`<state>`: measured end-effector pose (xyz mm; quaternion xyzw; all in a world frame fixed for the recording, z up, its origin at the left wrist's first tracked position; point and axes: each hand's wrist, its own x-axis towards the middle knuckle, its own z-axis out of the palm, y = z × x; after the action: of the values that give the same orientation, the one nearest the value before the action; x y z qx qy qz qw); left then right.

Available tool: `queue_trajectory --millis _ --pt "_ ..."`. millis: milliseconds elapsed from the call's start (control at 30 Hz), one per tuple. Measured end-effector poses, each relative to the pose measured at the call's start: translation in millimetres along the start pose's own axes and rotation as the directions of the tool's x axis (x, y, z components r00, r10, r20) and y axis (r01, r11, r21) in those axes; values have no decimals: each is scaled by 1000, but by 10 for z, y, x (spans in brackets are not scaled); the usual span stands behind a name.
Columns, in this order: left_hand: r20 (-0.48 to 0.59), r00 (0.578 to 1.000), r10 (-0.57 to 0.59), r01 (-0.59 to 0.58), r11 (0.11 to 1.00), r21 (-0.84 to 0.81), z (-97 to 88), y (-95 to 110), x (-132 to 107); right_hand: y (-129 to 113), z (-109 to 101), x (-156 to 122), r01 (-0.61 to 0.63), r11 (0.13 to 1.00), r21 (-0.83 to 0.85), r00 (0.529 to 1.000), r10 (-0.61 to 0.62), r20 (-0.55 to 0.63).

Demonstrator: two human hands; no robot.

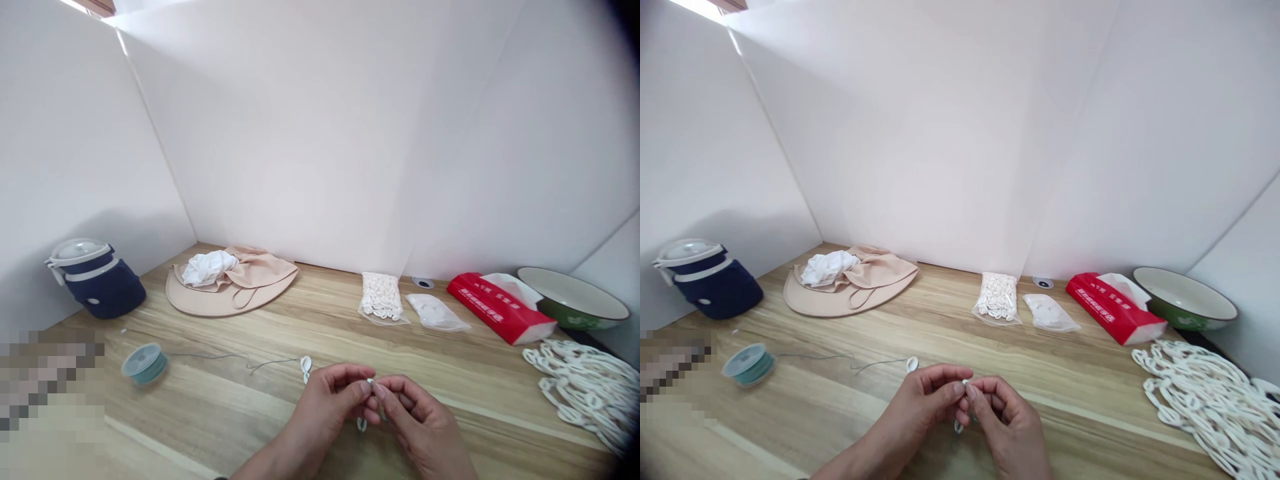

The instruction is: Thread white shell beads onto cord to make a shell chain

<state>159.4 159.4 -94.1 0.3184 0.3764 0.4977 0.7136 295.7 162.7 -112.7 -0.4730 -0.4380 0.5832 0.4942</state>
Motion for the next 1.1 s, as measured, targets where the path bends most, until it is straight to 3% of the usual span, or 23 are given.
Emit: queue_trajectory --millis 233,367,467,533,667,933,1100 --pt "8 1000 -2 2 1000 11 -19 5 1 -67 -14 -11 -7 997 -81 999 3 -53" --pt "1 1000 8 -8 998 -70 -38 6 16 -127 -83 6 171 969 -177 965 -201 -169" --pt "-7 1000 -9 8 991 -132 -51 12 25 -108 -161 31 331 884 -331 916 -385 -112" --pt "-14 1000 -18 16 989 -146 -53 19 28 -71 -207 47 376 816 -440 895 -443 -56" --pt "-26 999 -18 14 988 -152 -54 29 27 -13 -243 59 387 744 -545 889 -457 7" --pt "-36 999 -24 19 990 -142 -53 16 2 -34 -186 19 397 691 -604 874 -486 19" --pt "-35 999 -22 18 992 -126 -42 34 -5 -9 -199 33 388 708 -590 884 -468 19"
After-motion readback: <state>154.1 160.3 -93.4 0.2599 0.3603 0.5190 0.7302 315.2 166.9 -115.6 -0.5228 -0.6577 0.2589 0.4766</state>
